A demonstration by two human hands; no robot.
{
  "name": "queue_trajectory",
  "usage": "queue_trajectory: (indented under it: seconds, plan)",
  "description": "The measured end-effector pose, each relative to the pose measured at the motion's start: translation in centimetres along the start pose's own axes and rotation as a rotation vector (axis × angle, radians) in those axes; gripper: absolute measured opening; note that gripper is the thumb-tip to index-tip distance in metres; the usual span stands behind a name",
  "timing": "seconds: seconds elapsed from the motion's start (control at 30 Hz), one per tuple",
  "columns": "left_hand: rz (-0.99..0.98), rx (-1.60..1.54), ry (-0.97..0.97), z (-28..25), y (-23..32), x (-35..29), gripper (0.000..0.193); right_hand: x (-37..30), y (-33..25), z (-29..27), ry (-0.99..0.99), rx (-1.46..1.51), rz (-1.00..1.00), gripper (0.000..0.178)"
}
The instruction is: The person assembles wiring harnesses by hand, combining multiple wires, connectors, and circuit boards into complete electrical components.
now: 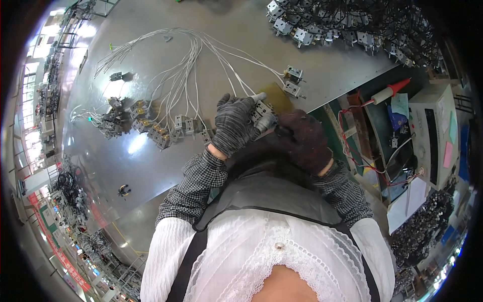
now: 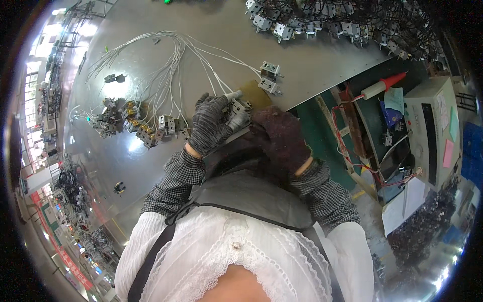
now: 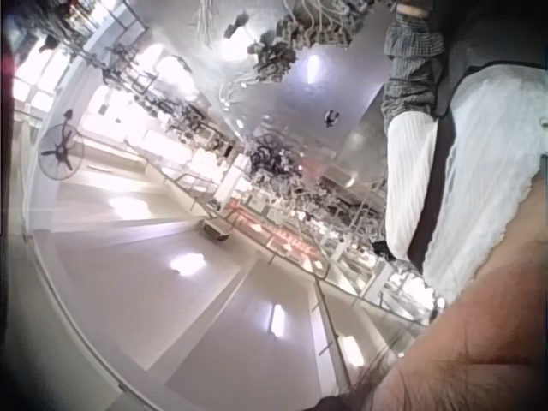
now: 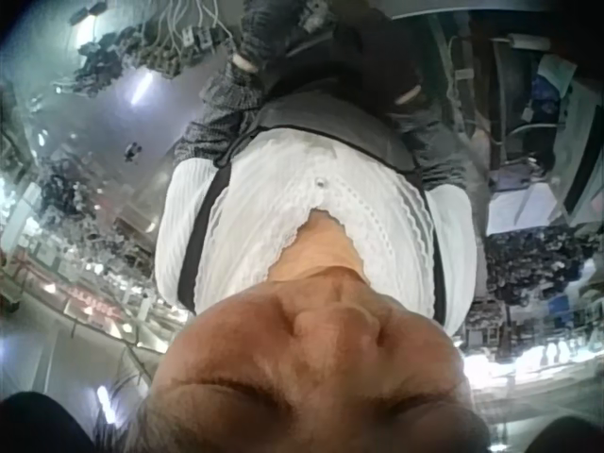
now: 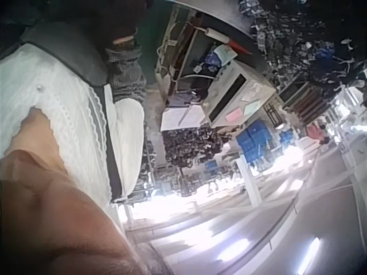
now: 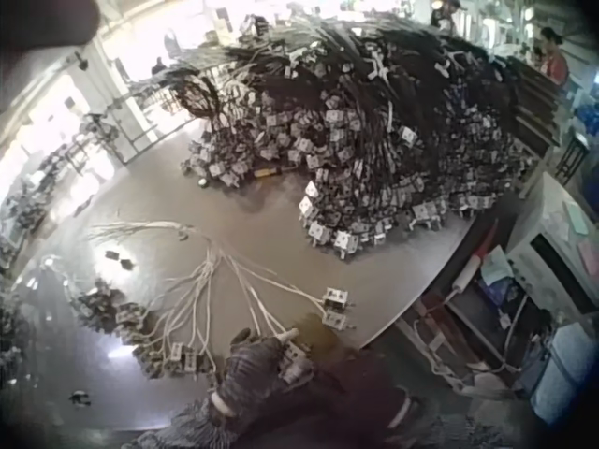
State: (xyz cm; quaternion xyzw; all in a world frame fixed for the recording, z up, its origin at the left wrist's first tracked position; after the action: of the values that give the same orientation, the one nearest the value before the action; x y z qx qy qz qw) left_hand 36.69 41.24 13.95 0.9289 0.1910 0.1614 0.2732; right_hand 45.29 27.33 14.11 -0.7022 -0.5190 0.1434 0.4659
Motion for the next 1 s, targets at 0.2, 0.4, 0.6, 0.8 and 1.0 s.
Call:
queue_trajectory:
  seconds: [0.2, 0.4, 0.6, 0.8, 1.0]
  plan:
    - [-0.003, 0.065, -0.009, -0.1, 0.4, 0.2, 0.056, -1.0, -1.6, 0.3, 0.038, -0.082, -0.258, 0.04]
    - [-0.003, 0.076, 0.034, -0.4, 1.1, 0.7, 0.052, -2.1, 3.6, 1.4, -0.04, 0.195, 0.251, 0.037]
    - [-0.036, 0.107, 0.031, -0.2, 0.9, 0.8, 0.05, -2.7, 5.1, 3.1, -0.111, 0.397, 0.385, 0.03]
    - [-0.023, 0.1, 0.038, 0.0, 0.8, 0.7, 0.049, -1.1, -0.2, 1.0, -0.043, -0.022, -0.19, 0.047]
    - [-0.004, 0.157, 0.057, 0.2, 1.0, 0.5, 0.052, -2.1, 3.6, 0.9, 0.001, 0.138, 0.3, 0.065]
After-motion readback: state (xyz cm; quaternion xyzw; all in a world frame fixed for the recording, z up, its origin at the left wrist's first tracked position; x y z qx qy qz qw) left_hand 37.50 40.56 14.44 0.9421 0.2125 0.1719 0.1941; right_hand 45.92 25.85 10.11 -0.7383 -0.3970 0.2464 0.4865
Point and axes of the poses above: each hand's wrist, its own x-axis towards the middle knuckle, its own z-axis out of the palm, y = z × x, the point moved 10 cm from there along x, towards the middle knuckle, and after that the axes turned 2 degrees about y, right-handed, at the moved point
